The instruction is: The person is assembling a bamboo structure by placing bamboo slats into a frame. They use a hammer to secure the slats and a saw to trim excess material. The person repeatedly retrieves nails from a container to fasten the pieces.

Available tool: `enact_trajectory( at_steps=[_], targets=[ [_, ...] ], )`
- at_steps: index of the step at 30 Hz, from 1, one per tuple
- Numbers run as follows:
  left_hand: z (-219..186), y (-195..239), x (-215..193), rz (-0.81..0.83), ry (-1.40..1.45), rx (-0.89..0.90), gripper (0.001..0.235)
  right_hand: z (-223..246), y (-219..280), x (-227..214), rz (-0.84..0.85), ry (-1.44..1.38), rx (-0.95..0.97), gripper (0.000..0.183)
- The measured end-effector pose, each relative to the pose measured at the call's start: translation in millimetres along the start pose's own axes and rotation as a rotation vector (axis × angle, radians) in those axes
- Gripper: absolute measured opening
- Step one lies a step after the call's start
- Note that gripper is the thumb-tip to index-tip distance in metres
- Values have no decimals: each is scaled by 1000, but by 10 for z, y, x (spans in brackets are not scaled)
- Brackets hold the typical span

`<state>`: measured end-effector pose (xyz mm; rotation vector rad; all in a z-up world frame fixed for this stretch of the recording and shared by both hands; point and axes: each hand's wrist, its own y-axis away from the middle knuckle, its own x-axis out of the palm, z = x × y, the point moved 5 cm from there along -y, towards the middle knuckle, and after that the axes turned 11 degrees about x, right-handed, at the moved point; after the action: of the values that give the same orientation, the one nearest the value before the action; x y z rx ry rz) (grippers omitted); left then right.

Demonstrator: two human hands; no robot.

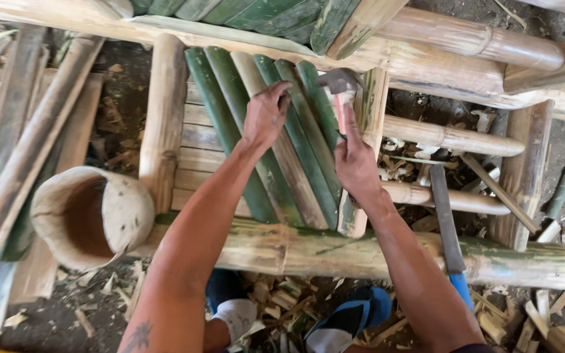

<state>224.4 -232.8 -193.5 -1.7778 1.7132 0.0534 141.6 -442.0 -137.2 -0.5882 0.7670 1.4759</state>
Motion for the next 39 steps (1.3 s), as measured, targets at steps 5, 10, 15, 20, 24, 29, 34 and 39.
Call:
enact_trajectory(
  at_steps=[5,10,15,20,24,29,34,39],
  targets=[
    [188,-403,282,-96,-162,-199,12,-167,-269,114,190,125,133,80],
    [160,-508,326,-232,-128,-89,17,-295,-316,128,134,98,55,81],
    [202,-484,369,-130,-229,-26,12,-401,-315,157,124,85,43,81],
    [199,-511,364,-128,-366,-20,18,-400,-311,162,109,75,31,81],
    [191,-520,365,-109,-369,-26,20,-352,-314,147,118,108,54,80],
    [194,-496,427,-45,-402,-96,16,-474,-355,129,320,278,229,80],
    [200,-519,495,-47,-501,-53,14,-550,-598,-59,208,328,-137,80],
    [361,-531,565,-25,-477,-98,13,-577,-782,-179,74,340,-473,81]
  ],
)
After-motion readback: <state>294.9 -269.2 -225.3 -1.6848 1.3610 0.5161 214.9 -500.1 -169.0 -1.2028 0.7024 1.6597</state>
